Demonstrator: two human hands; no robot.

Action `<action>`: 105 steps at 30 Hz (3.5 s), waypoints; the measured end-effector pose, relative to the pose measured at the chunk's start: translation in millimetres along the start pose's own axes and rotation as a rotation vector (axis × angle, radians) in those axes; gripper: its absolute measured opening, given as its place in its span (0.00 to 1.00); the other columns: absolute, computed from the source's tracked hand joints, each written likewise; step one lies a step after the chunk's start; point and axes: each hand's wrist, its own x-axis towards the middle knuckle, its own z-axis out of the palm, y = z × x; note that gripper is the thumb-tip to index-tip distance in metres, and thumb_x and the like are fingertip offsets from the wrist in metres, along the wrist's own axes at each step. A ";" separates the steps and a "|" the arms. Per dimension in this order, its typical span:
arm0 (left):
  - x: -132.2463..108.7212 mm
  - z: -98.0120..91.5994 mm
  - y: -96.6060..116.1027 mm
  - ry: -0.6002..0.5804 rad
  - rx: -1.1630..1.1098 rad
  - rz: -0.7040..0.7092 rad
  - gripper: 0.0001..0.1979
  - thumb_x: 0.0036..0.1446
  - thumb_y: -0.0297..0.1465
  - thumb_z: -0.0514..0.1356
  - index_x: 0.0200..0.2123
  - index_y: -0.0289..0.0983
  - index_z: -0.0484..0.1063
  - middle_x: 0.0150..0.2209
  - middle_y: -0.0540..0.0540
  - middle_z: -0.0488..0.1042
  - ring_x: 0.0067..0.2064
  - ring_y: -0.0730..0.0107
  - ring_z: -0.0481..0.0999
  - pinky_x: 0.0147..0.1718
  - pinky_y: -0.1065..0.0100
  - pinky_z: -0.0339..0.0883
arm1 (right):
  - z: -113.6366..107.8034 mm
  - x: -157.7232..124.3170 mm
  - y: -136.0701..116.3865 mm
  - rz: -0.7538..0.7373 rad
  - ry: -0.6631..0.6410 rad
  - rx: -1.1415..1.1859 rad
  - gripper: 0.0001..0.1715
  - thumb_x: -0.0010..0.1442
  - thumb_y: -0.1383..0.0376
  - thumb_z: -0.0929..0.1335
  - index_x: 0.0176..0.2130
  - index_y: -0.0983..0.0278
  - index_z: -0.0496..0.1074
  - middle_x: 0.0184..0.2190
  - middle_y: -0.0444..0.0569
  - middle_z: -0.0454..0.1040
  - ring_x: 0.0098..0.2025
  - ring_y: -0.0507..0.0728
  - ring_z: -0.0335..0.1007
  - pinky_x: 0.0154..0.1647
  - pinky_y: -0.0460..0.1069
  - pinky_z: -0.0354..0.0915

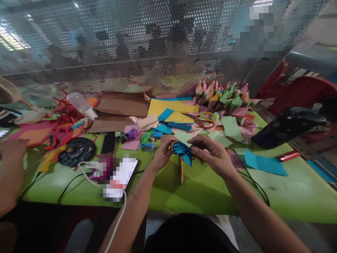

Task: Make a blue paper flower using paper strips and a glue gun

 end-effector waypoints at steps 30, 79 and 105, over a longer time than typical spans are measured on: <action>-3.1 0.5 8.0 -0.061 0.183 -0.007 0.03 0.63 0.27 0.58 0.39 0.41 0.70 0.41 0.44 0.72 0.46 0.60 0.69 0.51 0.61 0.60 | 7.3 -2.7 -4.0 -0.472 0.050 -0.451 0.11 0.67 0.68 0.68 0.44 0.60 0.81 0.34 0.49 0.82 0.34 0.54 0.79 0.34 0.47 0.72; -2.8 1.2 2.9 -0.125 0.328 -0.014 0.08 0.61 0.22 0.57 0.41 0.40 0.69 0.43 0.45 0.71 0.48 0.61 0.68 0.50 0.63 0.62 | 3.6 -0.9 7.9 -0.451 0.041 -0.810 0.09 0.68 0.67 0.66 0.37 0.62 0.77 0.32 0.48 0.82 0.32 0.56 0.77 0.32 0.49 0.63; -6.8 0.3 -7.7 0.016 0.218 -0.029 0.03 0.63 0.27 0.56 0.38 0.41 0.64 0.40 0.47 0.68 0.46 0.64 0.67 0.49 0.62 0.62 | 6.0 -6.3 -5.7 -0.464 -0.098 -0.568 0.13 0.69 0.64 0.66 0.49 0.62 0.78 0.43 0.53 0.81 0.41 0.56 0.79 0.39 0.50 0.72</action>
